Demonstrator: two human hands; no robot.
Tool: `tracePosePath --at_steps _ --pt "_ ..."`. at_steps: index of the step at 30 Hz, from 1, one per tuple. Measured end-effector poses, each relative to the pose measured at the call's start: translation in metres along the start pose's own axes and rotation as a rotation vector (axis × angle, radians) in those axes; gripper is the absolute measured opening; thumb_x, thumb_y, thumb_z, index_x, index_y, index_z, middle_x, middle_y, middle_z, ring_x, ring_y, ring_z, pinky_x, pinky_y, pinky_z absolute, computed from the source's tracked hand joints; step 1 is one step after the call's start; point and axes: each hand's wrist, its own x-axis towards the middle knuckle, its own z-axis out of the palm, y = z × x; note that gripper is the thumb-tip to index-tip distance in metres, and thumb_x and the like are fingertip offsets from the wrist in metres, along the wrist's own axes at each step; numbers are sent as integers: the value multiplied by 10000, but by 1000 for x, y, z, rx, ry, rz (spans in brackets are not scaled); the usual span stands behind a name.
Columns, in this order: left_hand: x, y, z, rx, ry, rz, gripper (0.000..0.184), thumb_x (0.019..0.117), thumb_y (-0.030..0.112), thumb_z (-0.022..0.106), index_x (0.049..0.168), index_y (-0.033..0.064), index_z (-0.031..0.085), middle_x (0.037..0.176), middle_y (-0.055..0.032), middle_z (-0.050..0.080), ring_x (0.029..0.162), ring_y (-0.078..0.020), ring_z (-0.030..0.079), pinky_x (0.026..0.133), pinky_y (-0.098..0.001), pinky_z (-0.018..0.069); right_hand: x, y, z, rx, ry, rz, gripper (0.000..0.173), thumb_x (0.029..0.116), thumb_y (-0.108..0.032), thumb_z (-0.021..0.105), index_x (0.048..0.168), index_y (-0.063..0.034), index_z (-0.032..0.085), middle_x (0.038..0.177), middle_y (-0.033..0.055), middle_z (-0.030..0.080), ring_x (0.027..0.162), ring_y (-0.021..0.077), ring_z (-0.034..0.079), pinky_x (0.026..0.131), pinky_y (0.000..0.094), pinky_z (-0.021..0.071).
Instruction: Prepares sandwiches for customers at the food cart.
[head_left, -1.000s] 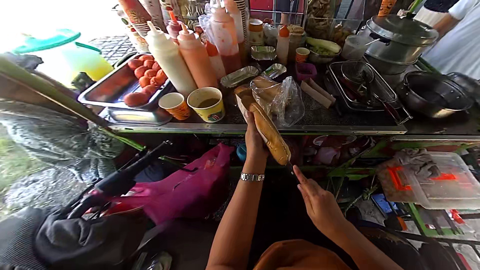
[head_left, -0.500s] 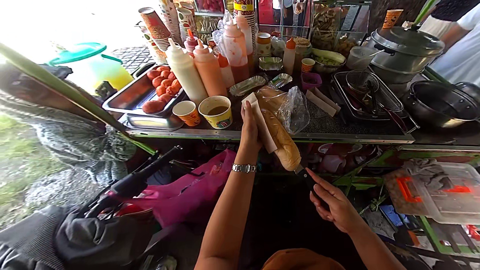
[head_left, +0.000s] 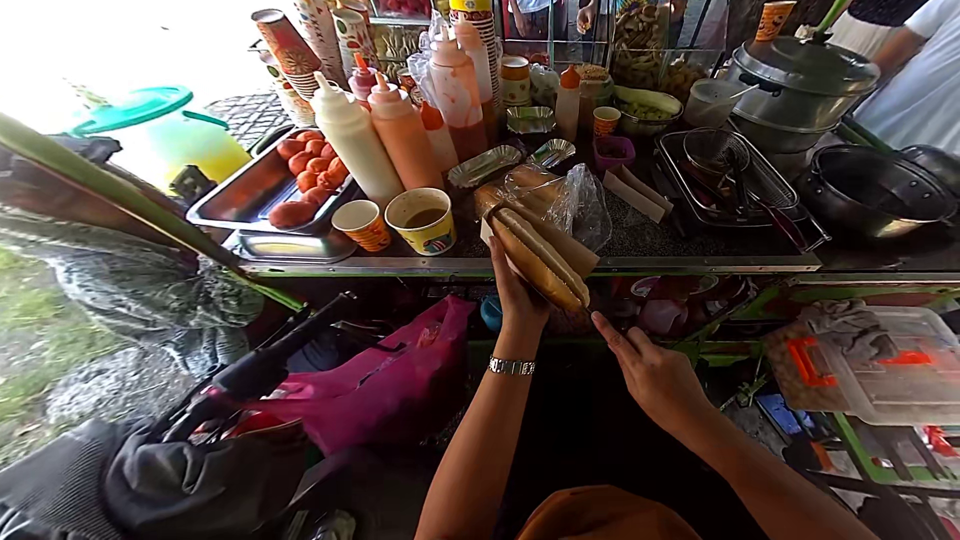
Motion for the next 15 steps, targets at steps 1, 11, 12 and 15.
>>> tracePosePath --at_steps 1,11,12,15 --pt "0 -5 -4 -18 -19 19 728 960 781 324 1470 288 486 1348 -1 640 1202 -164 638 964 -444 561 0 2 1 5 -14 -4 436 991 -108 568 1414 -174 647 762 127 608 446 220 548 390 315 447" --pt "-2 -35 -15 -143 102 -40 844 954 804 100 1543 281 403 1456 -32 573 1312 -206 566 1047 -493 498 -17 6 9 26 -142 -10 464 989 -101 566 1449 -144 610 781 148 629 449 240 580 402 340 487" --pt "-1 -36 -13 -156 108 -41 843 959 795 90 1537 273 414 1453 -36 575 1314 -210 564 1049 -499 494 -15 7 6 17 -140 -2 448 1002 -118 555 1445 -154 615 779 140 626 453 237 578 400 336 481" --pt "1 -37 -7 -178 88 -12 835 971 778 75 1523 262 431 1452 -22 572 1318 -187 555 1061 -475 485 -5 13 -16 294 -234 137 423 1092 -233 430 1481 -152 576 907 148 694 657 269 676 571 402 565"
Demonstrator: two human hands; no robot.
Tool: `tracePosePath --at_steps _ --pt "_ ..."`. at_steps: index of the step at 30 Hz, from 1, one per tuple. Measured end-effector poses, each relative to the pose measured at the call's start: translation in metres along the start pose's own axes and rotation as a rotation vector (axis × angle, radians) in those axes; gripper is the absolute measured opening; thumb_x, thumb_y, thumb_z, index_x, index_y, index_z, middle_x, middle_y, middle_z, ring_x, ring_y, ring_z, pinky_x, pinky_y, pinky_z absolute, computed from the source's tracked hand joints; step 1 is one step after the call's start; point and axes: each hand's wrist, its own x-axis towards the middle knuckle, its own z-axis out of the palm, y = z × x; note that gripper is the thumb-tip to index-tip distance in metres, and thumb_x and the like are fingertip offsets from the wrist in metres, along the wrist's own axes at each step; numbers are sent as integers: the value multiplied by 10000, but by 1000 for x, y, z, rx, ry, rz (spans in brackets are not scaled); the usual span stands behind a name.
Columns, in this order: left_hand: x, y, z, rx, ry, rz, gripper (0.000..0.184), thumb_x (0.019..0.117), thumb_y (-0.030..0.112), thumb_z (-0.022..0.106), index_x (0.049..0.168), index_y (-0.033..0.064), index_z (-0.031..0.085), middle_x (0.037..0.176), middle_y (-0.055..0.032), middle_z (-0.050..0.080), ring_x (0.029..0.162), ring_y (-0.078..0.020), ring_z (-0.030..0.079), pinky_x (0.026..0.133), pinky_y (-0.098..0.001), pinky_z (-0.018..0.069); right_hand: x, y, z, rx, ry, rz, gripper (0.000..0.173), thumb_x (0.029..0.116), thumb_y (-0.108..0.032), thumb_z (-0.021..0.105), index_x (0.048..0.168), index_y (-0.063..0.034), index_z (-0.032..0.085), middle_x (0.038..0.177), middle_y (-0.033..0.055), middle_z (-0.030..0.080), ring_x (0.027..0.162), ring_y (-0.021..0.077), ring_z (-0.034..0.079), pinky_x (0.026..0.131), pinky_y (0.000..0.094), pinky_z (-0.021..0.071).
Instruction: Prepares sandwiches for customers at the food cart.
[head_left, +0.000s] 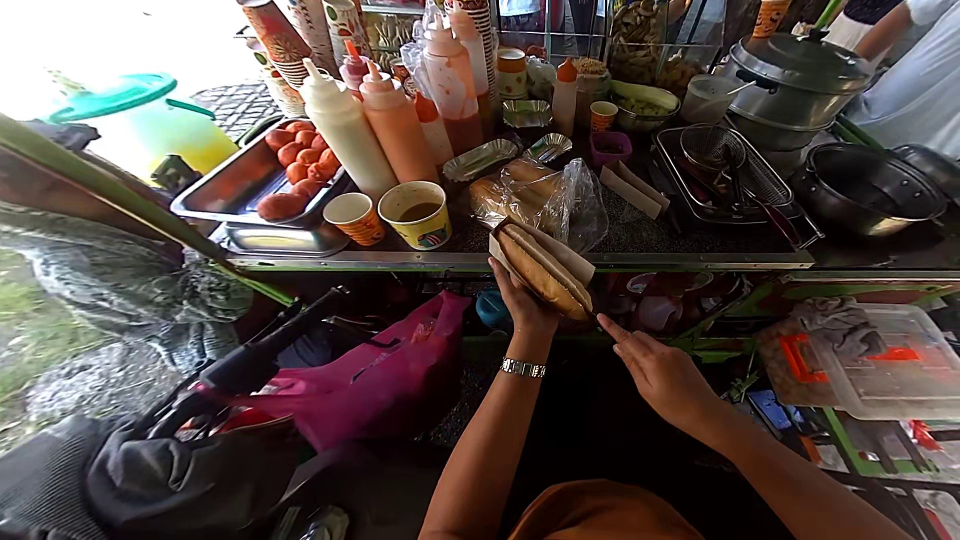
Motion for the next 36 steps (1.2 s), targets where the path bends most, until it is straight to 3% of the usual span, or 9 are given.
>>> tracePosePath --at_steps 2,7,10,13,17,21,27,31,36 --pt "-1 1 5 4 -20 1 841 967 782 68 1518 262 432 1455 -17 566 1324 -181 548 1070 -470 478 3 3 -13 200 -59 67 450 1114 -305 388 1516 -161 532 1067 153 725 865 260 704 777 420 579" --pt "2 -3 5 -42 -1 6 797 997 738 65 1512 258 438 1448 -23 571 1327 -192 548 1071 -480 478 0 4 -14 92 166 -38 436 1109 -278 400 1482 -132 572 905 123 666 658 196 637 556 334 537" --pt "4 -1 0 -69 29 31 779 1021 694 53 1491 231 467 1409 -34 603 1289 -198 581 1048 -476 500 2 11 -26 153 285 24 442 1114 -278 409 1516 -139 529 991 143 690 773 198 665 659 345 565" --pt "4 7 -10 -41 50 54 768 1037 652 33 1443 198 501 1335 -46 643 1215 -196 624 996 -476 532 13 37 -35 14 335 199 456 1111 -287 389 1550 -215 488 990 167 664 737 265 645 606 429 540" --pt "6 21 -19 -11 110 74 707 1061 592 31 1323 191 551 1109 -39 704 973 -181 704 790 -440 607 43 79 -27 -105 69 494 453 1106 -239 419 1554 -270 476 1144 255 646 873 406 677 744 567 537" --pt "17 25 -24 -13 -9 113 693 1074 529 0 1271 172 560 1026 -32 729 909 -154 727 758 -384 629 92 105 -13 -67 -110 538 460 1084 -202 481 1543 -224 488 1293 271 586 1036 425 661 867 570 548" --pt "56 34 -13 47 -47 1 694 1080 542 39 1292 98 529 1079 -117 723 912 -232 742 733 -392 645 152 170 -60 -230 258 405 344 1026 -255 624 1288 -42 689 1331 289 575 1228 503 532 991 652 445" --pt "90 37 4 88 -96 -73 689 1082 538 87 1276 27 507 1097 -170 719 896 -267 750 711 -390 645 190 238 -90 -304 159 632 369 988 -250 684 1159 76 694 1417 335 499 1333 542 433 1061 687 364" --pt "120 53 31 196 -70 -160 681 1079 496 48 1252 25 508 1076 -170 722 886 -275 750 744 -410 646 214 264 -88 -268 5 788 314 942 -252 744 1074 33 742 1484 307 459 1399 525 369 1088 696 330"
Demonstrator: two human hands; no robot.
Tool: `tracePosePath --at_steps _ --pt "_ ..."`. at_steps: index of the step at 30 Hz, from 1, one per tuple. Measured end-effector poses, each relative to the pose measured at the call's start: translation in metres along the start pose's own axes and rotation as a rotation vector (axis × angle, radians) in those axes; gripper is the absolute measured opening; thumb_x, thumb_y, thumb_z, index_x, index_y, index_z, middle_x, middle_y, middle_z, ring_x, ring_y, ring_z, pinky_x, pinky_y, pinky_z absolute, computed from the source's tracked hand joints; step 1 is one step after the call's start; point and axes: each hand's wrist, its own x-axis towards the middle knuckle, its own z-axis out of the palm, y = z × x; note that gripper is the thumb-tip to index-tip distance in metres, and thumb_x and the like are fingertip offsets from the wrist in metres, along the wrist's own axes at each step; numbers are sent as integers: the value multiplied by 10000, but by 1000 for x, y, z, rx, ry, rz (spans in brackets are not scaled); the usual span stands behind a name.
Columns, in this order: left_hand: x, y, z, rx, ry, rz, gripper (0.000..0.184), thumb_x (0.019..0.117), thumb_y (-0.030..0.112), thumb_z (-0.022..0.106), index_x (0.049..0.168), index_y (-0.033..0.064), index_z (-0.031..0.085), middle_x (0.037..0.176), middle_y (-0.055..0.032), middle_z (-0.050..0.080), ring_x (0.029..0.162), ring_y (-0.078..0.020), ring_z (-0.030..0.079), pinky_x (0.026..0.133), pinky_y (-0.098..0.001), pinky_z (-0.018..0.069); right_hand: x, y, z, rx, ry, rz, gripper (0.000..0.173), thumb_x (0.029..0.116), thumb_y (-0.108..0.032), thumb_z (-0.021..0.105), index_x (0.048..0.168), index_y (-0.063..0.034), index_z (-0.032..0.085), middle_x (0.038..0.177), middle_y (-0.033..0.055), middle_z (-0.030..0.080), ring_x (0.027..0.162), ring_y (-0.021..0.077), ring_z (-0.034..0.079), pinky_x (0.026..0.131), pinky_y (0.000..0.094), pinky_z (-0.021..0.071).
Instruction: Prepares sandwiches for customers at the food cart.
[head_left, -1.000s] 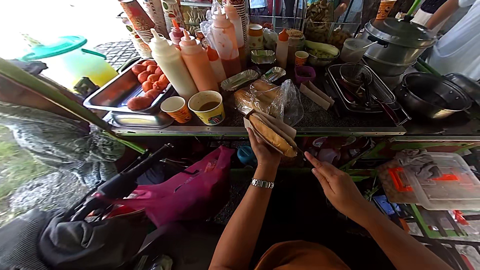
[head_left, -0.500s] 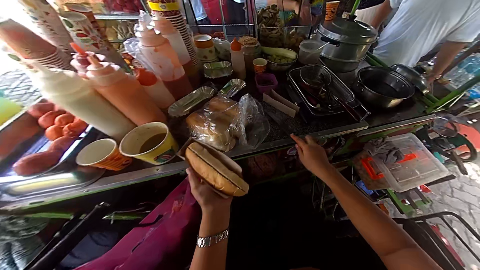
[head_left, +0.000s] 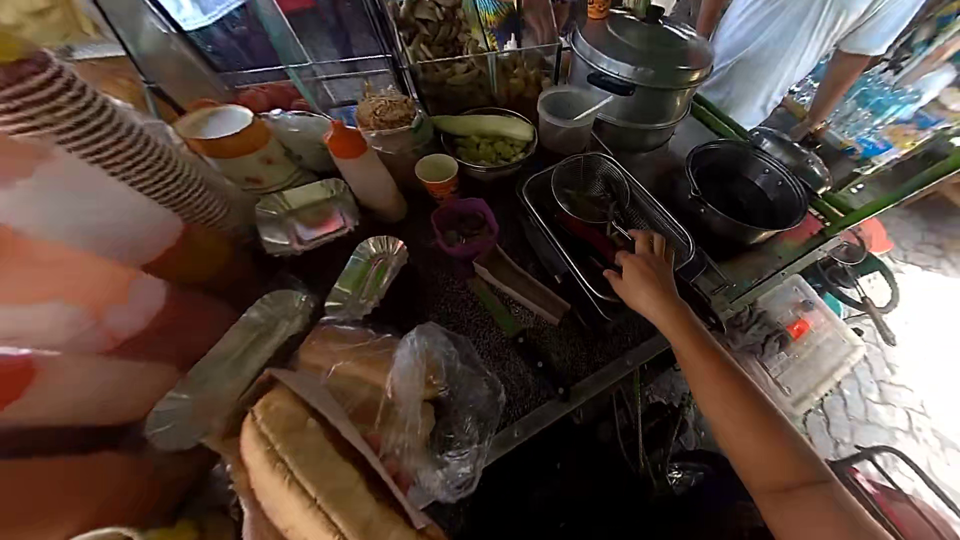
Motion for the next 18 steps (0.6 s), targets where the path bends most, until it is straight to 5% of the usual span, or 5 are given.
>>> tracePosePath --at_steps 4,8,12,14,18 --pt "12 22 4 -1 -74 -65 712 1081 538 86 1294 38 546 1112 -155 719 955 -261 739 811 -416 633 -10 -6 -22 67 -30 111 289 981 -208 695 1176 3 720 1646 286 225 1442 536 324 1087 688 372" --pt "12 49 13 -20 3 -134 699 1059 620 218 1209 76 631 1051 -155 754 886 -264 767 695 -400 653 -38 -4 -64 108 -23 135 291 1008 -210 666 1226 -22 711 1674 294 113 1341 551 449 1007 650 463" --pt "7 68 13 -26 11 -143 681 1063 612 206 1210 86 614 1047 -153 744 887 -256 761 684 -380 646 -73 16 -89 185 39 143 605 952 -174 739 1514 -231 524 1548 334 368 1327 539 471 1019 656 453" --pt "7 77 4 12 -11 -140 658 1073 592 175 1249 100 575 1086 -140 736 922 -254 756 712 -386 646 -90 18 -98 172 10 188 767 955 -168 735 1610 -124 338 1401 318 528 1302 505 518 1038 640 455" --pt "9 89 21 94 -15 -103 681 1083 460 -9 1243 70 525 1019 -130 745 909 -233 755 758 -387 643 -103 8 -102 90 -225 275 580 1039 -195 593 1542 17 400 1416 282 552 1343 452 514 1097 582 420"
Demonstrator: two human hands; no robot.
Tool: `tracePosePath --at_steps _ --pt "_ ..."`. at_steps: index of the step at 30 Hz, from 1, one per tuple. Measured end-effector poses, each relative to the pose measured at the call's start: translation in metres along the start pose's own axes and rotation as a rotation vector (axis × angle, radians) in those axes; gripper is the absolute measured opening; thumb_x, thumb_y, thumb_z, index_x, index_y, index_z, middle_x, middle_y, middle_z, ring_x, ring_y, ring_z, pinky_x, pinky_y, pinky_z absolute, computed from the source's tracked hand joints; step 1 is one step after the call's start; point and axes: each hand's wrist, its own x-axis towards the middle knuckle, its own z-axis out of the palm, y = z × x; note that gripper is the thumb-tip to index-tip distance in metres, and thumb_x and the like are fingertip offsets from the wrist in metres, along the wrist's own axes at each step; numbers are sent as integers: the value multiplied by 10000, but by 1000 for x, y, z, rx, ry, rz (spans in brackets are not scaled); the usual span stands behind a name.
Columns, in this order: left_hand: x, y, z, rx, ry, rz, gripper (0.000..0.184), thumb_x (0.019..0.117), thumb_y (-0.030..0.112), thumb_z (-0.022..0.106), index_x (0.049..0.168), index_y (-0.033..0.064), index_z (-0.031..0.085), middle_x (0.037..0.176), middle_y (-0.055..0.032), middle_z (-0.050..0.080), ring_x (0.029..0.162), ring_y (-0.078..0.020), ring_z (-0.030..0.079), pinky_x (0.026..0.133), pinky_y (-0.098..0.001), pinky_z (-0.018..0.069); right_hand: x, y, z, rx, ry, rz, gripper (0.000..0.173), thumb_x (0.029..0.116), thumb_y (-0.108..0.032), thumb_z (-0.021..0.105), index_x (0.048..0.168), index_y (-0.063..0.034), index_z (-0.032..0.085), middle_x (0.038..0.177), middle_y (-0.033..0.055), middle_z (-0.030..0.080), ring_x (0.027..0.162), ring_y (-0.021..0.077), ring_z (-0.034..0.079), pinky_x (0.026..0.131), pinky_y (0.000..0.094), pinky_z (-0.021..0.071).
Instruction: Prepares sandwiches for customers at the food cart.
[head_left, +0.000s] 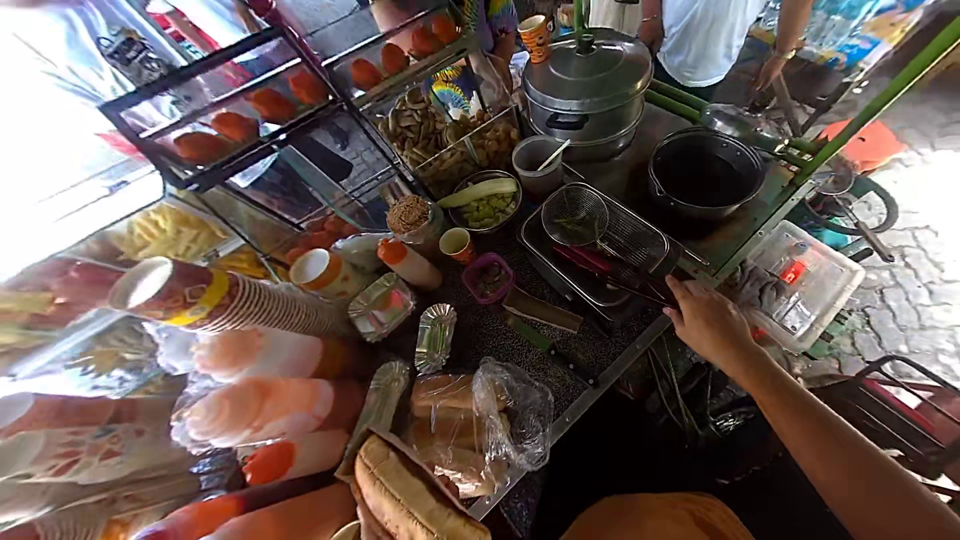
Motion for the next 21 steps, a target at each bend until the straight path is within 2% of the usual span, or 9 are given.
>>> tracePosePath --at_steps 2,3,5,8,11,15,17,18,21 --pt "1 2 10 11 -11 31 659 1095 456 24 1241 74 542 1012 -122 743 912 -216 753 752 -374 644 2 -6 4 -31 -68 20 548 1055 -193 555 1536 21 407 1429 281 540 1349 447 508 1090 568 423" --pt "2 2 17 41 3 44 640 1097 478 58 1215 96 557 986 -94 750 886 -184 758 708 -343 648 5 -9 6 -43 -85 29 544 1057 -189 547 1535 28 403 1429 284 536 1348 446 506 1086 564 426" --pt "6 4 18 49 -22 33 620 1093 509 128 1242 89 560 1017 -105 745 885 -198 757 696 -342 641 11 -14 9 -69 -109 47 550 1056 -187 546 1533 41 395 1436 278 529 1354 440 497 1083 557 426" --pt "3 12 61 37 120 -63 691 1080 552 47 1128 107 574 893 -58 744 780 -161 751 620 -306 631 16 -25 4 -94 -164 68 556 1062 -185 527 1537 59 373 1460 285 504 1363 451 482 1085 549 423" --pt "9 8 64 8 89 -48 690 1084 528 50 1158 68 560 914 -79 732 817 -168 750 659 -318 633 23 -38 -1 -117 -190 66 546 1044 -137 540 1513 97 383 1447 296 505 1336 465 497 1058 553 441" --pt "6 6 96 27 161 -21 666 1100 497 55 1172 79 568 900 -87 733 794 -173 749 628 -320 630 40 -44 0 -170 -213 49 560 967 0 568 1490 108 401 1447 298 499 1320 468 507 1034 559 455" --pt "7 2 104 9 138 0 670 1098 502 46 1153 83 567 889 -86 737 789 -173 752 622 -322 633 46 -34 -7 -167 -222 33 521 994 -61 565 1481 74 438 1437 285 518 1308 465 523 1024 564 466" --pt "9 -1 97 -29 78 14 690 1098 507 60 1166 70 589 914 -104 746 818 -187 756 658 -344 641 47 -27 -13 -155 -232 23 496 1019 -121 560 1477 45 465 1434 267 534 1308 452 532 1027 567 469" --pt "10 -8 108 -6 84 62 655 1103 477 56 1157 94 585 906 -63 745 806 -150 748 647 -322 631 49 3 -35 -67 -286 -38 485 1046 -231 562 1489 -39 512 1441 220 565 1327 405 545 1079 584 431"
